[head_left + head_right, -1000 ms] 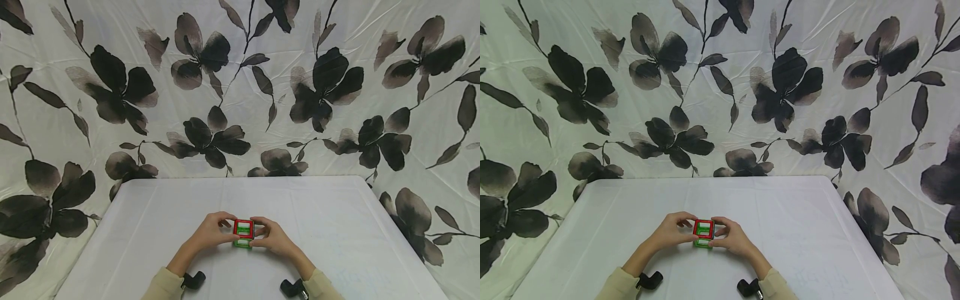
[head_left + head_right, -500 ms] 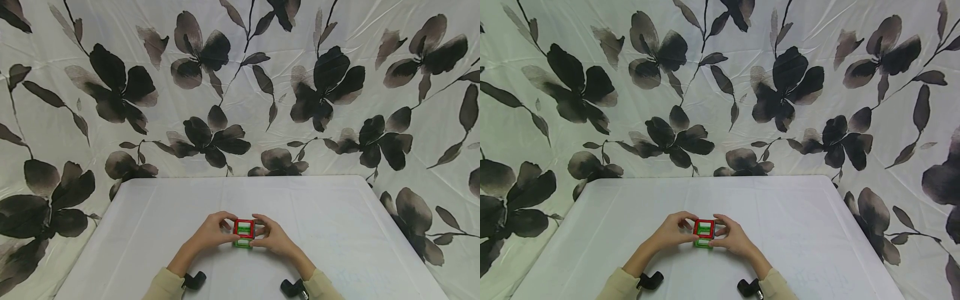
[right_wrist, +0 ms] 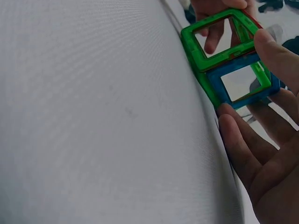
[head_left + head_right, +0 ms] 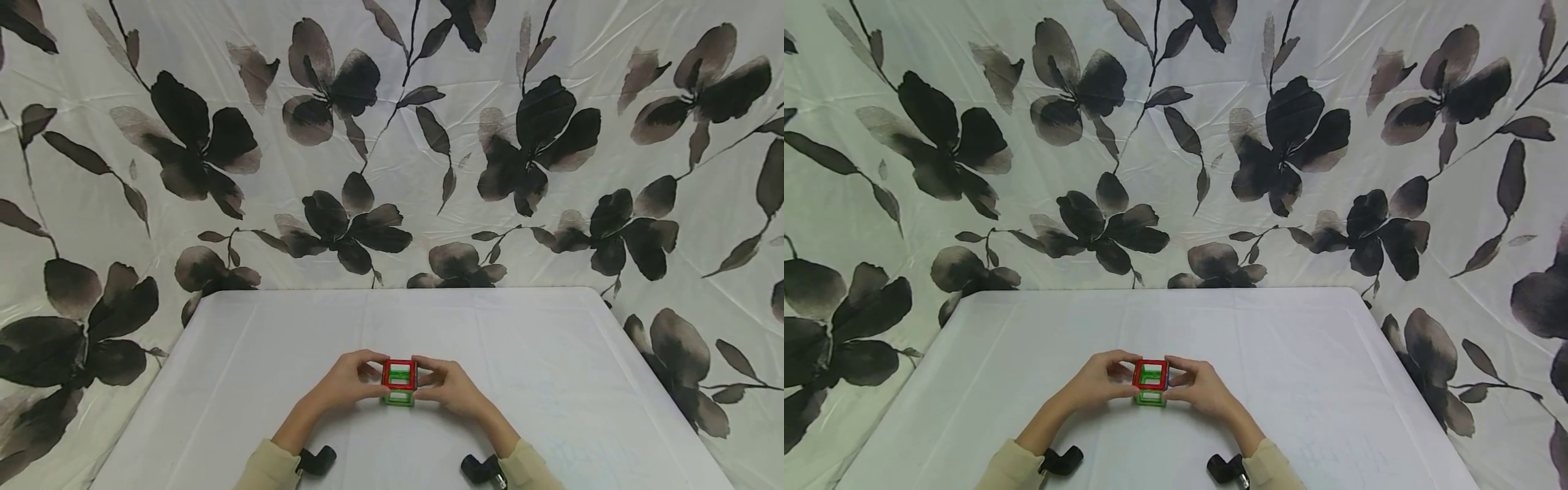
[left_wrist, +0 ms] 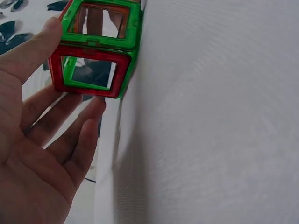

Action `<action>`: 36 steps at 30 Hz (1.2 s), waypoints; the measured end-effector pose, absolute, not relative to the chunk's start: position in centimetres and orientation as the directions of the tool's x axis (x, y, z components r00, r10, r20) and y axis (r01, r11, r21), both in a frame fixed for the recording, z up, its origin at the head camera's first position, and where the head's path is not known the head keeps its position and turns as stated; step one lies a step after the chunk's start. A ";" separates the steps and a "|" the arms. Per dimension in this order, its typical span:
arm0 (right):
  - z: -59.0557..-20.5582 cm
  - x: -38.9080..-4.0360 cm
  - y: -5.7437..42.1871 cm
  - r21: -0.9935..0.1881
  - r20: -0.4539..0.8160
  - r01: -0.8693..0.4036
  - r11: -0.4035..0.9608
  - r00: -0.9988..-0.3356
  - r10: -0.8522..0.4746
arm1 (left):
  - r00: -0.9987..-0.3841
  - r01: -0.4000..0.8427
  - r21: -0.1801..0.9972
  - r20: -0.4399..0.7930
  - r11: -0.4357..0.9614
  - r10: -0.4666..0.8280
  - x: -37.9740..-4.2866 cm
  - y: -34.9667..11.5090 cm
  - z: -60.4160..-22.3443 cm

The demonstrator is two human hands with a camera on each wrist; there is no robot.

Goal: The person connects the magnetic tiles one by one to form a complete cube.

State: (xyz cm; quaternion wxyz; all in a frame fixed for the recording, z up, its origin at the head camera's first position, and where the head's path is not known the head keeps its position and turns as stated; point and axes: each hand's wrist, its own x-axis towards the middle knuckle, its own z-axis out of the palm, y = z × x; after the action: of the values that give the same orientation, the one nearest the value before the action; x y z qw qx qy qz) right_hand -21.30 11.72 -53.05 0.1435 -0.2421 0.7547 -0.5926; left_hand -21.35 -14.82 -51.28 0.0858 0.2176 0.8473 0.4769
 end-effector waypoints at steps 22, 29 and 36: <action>-53.3 -21.3 11.8 -0.955 0.066 -0.214 0.204 -0.827 -0.558 | -0.897 0.246 0.879 0.046 0.408 0.440 -21.3 -14.7 -51.9; -53.1 -21.2 11.8 -0.955 0.079 -0.224 0.196 -0.825 -0.560 | -0.894 0.264 0.869 0.056 0.419 0.445 -21.4 -14.6 -52.0; -53.0 -21.3 12.1 -0.957 0.062 -0.209 0.200 -0.823 -0.565 | -0.902 0.261 0.854 0.049 0.450 0.430 -21.3 -14.8 -51.9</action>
State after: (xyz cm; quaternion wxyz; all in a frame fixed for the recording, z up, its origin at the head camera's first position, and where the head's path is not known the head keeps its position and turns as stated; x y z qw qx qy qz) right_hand -21.29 12.06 -52.96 0.1537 -0.2549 0.7592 -0.5789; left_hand -21.29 -14.83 -51.94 0.0874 0.2039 0.8468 0.4834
